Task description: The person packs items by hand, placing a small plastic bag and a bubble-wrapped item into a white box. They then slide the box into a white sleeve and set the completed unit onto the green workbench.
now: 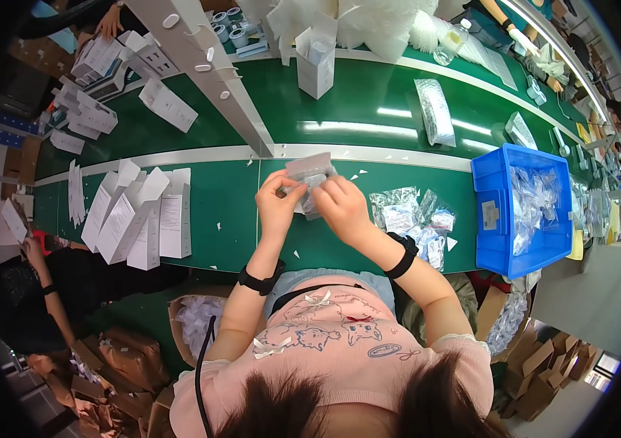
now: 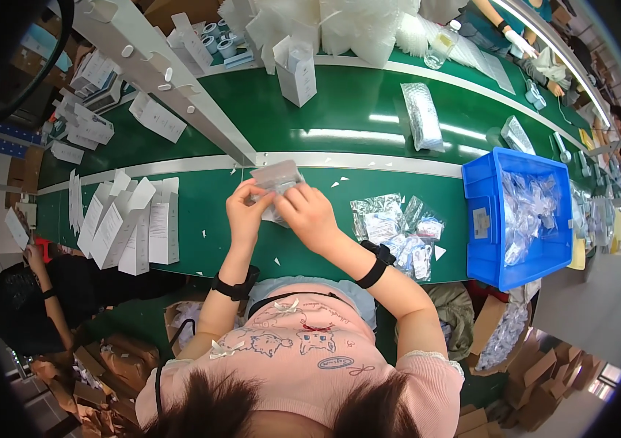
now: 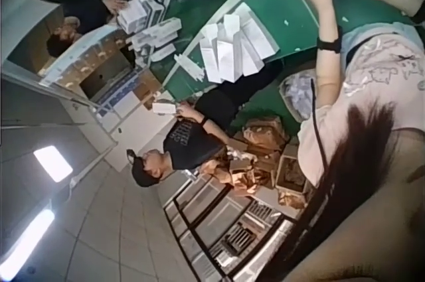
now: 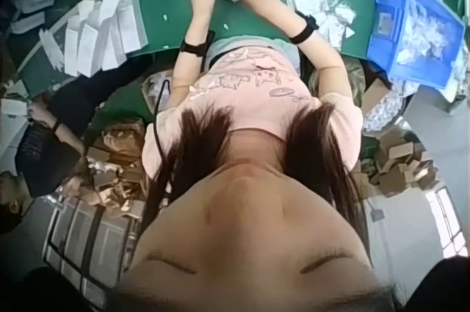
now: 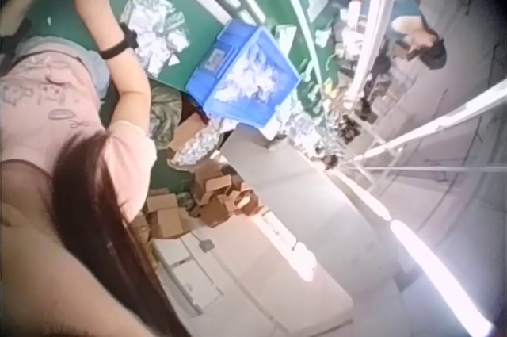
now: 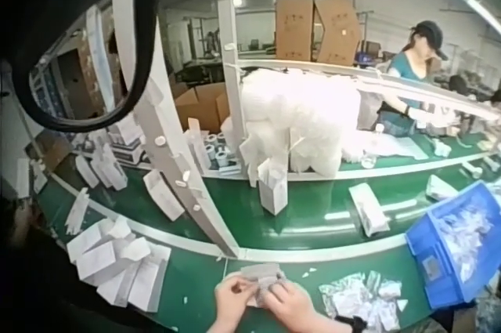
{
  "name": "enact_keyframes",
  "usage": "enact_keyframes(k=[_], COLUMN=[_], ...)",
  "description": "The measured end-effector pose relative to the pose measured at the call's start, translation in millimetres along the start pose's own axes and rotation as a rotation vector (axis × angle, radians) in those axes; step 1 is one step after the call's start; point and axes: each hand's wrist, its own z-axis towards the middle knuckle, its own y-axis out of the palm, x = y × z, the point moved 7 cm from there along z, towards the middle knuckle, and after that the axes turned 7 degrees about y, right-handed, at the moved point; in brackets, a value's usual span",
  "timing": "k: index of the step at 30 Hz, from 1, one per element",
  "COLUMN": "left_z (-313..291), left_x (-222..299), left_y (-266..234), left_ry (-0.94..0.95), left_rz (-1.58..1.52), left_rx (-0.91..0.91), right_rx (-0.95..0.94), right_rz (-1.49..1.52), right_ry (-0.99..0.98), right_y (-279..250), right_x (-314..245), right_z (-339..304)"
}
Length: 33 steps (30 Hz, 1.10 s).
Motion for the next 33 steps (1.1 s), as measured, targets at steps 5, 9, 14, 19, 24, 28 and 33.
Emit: enact_keyframes(k=[5, 9, 14, 19, 24, 28, 33], left_z=[3.8, 3.7, 4.0, -23.7, -50.4, -64.2, -26.2], left_x=[2.3, 40.3, -73.3, -123.0, -90.8, -41.4, -70.2], left_y=[-10.7, -76.1, -214.9, -236.5, -92.7, -22.0, -37.0], left_ry=[0.088, 0.542, 0.145, -0.023, 0.017, 0.017, 0.095], left_rz=[-0.011, 0.632, 1.382, 1.557, 1.134, 1.111, 0.761], left_rx=[-0.032, 0.120, -0.073, -0.132, -0.289, -0.537, -0.347], right_rx=[-0.072, -0.007, -0.118, -0.449, -0.025, 0.114, 0.211], right_rz=[-0.230, -0.019, 0.697, 0.832, 1.017, 0.954, 0.843], right_ry=[-0.018, -0.064, 0.217, 0.398, 0.563, 0.555, 0.458], right_y=[7.1, -20.3, 33.1, 56.5, 27.5, 27.3, 52.9], right_x=[1.4, 13.6, 72.1, 82.0, 169.9, 223.9, 272.3], right_z=[3.1, 3.4, -19.6, -13.7, 31.4, 111.6, 150.6])
